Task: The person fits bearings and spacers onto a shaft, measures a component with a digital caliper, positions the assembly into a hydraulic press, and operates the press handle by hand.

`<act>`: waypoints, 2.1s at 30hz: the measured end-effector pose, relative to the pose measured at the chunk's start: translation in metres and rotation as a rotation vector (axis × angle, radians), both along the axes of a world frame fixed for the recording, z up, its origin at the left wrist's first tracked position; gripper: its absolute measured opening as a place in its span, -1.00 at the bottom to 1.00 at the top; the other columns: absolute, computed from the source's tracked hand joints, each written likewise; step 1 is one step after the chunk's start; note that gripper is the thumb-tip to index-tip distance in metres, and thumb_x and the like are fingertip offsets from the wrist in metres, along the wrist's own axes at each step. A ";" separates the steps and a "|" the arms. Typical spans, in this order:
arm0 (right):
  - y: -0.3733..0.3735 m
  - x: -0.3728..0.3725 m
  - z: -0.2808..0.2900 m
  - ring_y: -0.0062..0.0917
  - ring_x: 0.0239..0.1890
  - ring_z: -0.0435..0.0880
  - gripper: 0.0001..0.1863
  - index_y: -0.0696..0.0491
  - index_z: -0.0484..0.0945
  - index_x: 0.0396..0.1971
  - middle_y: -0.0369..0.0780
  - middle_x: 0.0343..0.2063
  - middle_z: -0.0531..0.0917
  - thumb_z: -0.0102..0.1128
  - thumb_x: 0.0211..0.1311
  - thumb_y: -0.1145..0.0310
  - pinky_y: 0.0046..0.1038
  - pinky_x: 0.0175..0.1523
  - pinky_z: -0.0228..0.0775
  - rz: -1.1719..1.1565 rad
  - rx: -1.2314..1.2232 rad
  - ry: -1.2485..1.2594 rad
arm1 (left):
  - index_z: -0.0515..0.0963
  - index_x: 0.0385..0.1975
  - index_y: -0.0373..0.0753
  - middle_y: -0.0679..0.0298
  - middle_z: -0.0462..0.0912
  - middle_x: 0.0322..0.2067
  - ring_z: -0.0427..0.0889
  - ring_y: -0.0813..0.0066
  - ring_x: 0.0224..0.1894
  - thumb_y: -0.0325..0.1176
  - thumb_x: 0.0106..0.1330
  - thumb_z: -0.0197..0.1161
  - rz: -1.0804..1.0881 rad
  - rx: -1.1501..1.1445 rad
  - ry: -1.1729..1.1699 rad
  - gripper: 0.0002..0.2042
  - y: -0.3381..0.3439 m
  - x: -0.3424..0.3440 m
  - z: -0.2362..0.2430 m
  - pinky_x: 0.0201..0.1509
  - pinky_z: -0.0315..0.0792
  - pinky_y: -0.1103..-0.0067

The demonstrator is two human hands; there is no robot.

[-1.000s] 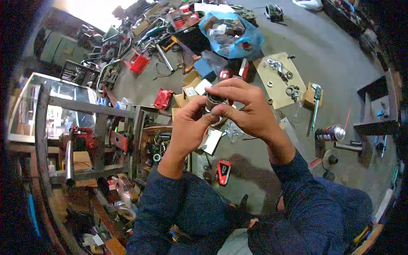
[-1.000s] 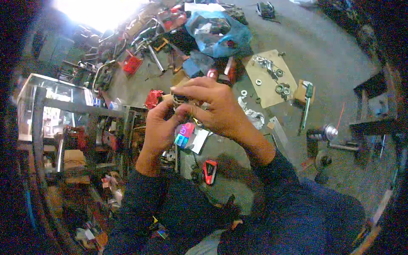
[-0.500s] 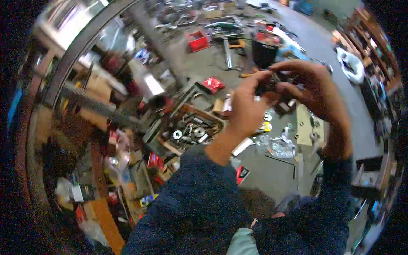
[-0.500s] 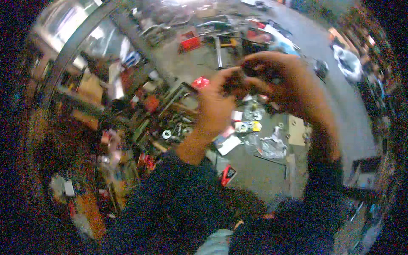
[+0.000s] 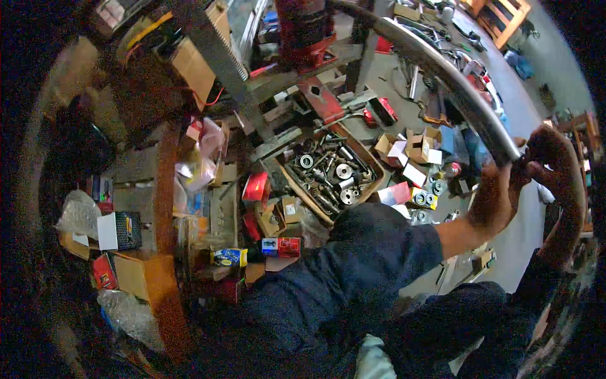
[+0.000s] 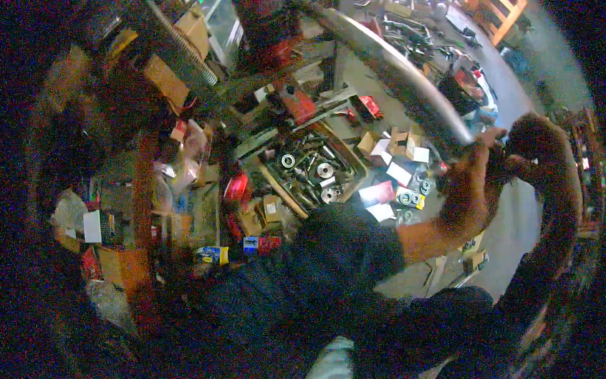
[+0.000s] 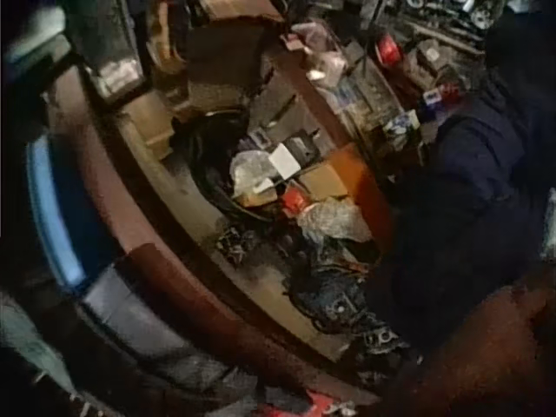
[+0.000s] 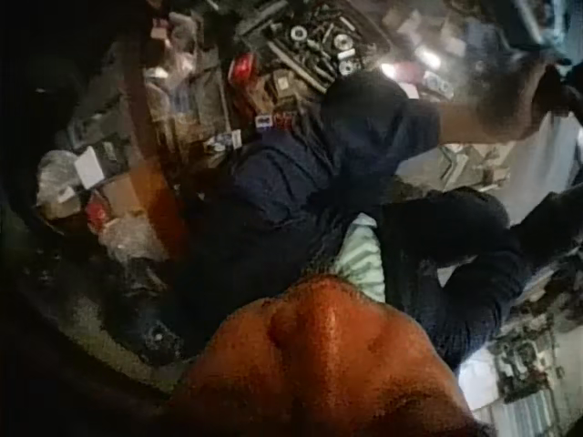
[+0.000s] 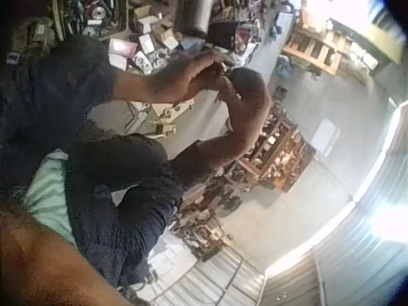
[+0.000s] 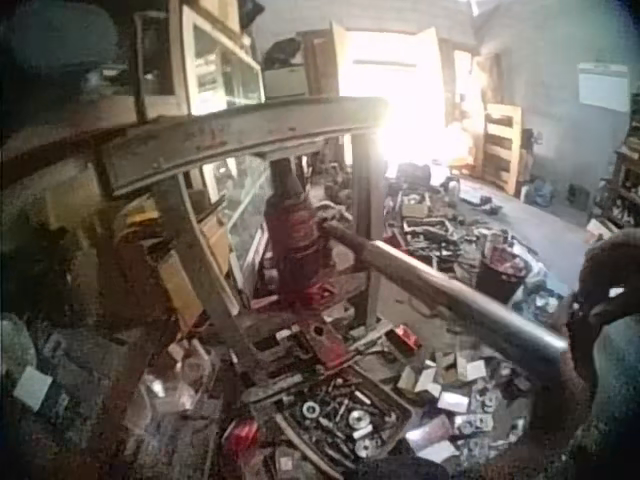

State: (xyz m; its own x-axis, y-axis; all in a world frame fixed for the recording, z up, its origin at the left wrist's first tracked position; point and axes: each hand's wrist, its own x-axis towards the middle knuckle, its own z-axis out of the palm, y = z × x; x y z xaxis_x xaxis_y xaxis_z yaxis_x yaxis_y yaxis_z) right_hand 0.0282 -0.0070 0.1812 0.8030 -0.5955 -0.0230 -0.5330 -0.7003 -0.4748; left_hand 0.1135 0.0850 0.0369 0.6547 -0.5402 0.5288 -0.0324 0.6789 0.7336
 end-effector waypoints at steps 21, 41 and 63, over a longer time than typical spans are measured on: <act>-0.021 0.033 -0.064 -0.57 -0.21 0.61 -0.66 0.24 0.54 -0.09 -0.23 -0.26 0.66 0.28 0.13 0.46 -0.50 -0.10 0.47 0.176 0.363 -0.265 | 0.35 -0.09 -0.32 -0.05 0.34 -0.27 0.42 -0.09 -0.21 -0.76 -0.05 0.08 0.103 -0.084 -0.034 -0.56 -0.037 0.023 -0.021 -0.16 0.38 0.23; 0.073 0.171 -0.297 -0.46 -0.22 0.55 -0.61 0.11 0.39 0.07 -0.17 -0.27 0.59 0.16 0.25 0.42 -0.42 -0.10 0.45 0.346 0.469 0.145 | 0.46 -0.21 -0.24 -0.06 0.47 -0.26 0.52 -0.10 -0.20 -0.35 0.04 0.19 0.104 -0.086 -0.201 -0.71 -0.029 -0.016 -0.003 -0.16 0.48 0.22; 0.164 0.288 -0.543 -0.44 -0.48 0.38 -0.71 0.04 0.43 0.04 -0.14 -0.46 0.53 0.01 0.39 0.29 -0.37 -0.36 0.27 0.596 0.028 0.191 | 0.44 -0.27 -0.20 0.00 0.42 -0.38 0.50 -0.03 -0.31 -0.32 0.08 0.20 0.372 -0.056 -0.448 -0.78 -0.003 0.050 -0.011 -0.27 0.44 0.22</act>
